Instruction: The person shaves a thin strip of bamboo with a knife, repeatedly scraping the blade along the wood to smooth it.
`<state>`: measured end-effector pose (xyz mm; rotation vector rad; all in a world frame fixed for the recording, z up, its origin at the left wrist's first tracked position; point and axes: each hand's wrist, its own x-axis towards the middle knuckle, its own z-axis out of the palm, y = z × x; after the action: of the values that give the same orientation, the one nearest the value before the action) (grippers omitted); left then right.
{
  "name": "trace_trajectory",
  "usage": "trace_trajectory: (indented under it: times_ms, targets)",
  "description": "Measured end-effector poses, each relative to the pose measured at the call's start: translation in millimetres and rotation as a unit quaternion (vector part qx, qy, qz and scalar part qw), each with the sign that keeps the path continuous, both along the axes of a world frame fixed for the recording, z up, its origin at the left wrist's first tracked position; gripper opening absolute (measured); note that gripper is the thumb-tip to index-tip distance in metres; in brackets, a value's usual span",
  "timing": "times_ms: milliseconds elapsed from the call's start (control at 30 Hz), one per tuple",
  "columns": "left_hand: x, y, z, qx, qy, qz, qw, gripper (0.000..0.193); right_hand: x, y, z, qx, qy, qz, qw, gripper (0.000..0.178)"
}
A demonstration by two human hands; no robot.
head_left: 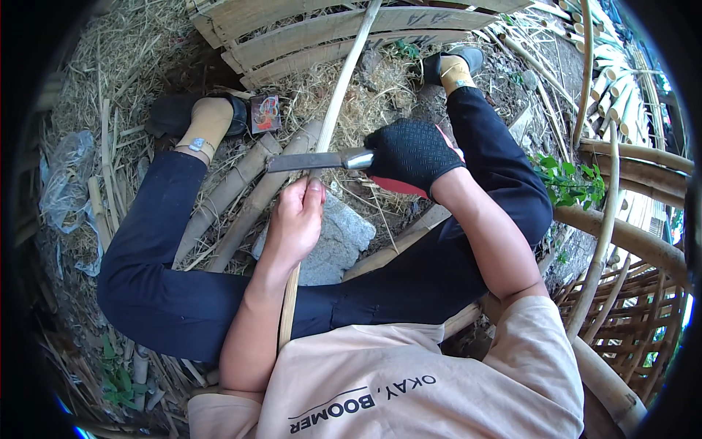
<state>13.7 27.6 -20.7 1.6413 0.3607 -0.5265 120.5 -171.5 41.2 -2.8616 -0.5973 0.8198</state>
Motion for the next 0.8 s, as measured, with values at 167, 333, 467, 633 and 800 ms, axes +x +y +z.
trace_trajectory:
  times_ms: [167,333,467,633,800]
  targets:
    - [1.5,-2.0,1.2,0.059,-0.019,0.005,0.998,0.034,13.3,-6.7,-11.9,-0.021,0.021,0.0,1.0,0.025]
    - [3.9,-0.6,6.2,-0.011,0.009,0.012,1.0,0.035,0.1,-3.1,-9.8,0.009,-0.009,0.009,1.0,0.025]
    - [1.3,-1.0,4.4,-0.024,0.012,0.02,0.999,0.035,17.4,-8.9,-24.4,0.022,-0.01,-0.041,0.999,0.026]
    - [0.0,-0.2,6.4,-0.016,0.015,0.01,1.0,0.035,16.8,-9.3,-21.9,0.026,0.004,-0.022,0.999,0.027]
    - [0.9,-2.6,-0.4,0.067,-0.04,0.006,0.997,0.034,27.0,-13.4,-30.6,0.008,0.0,-0.027,1.0,0.028]
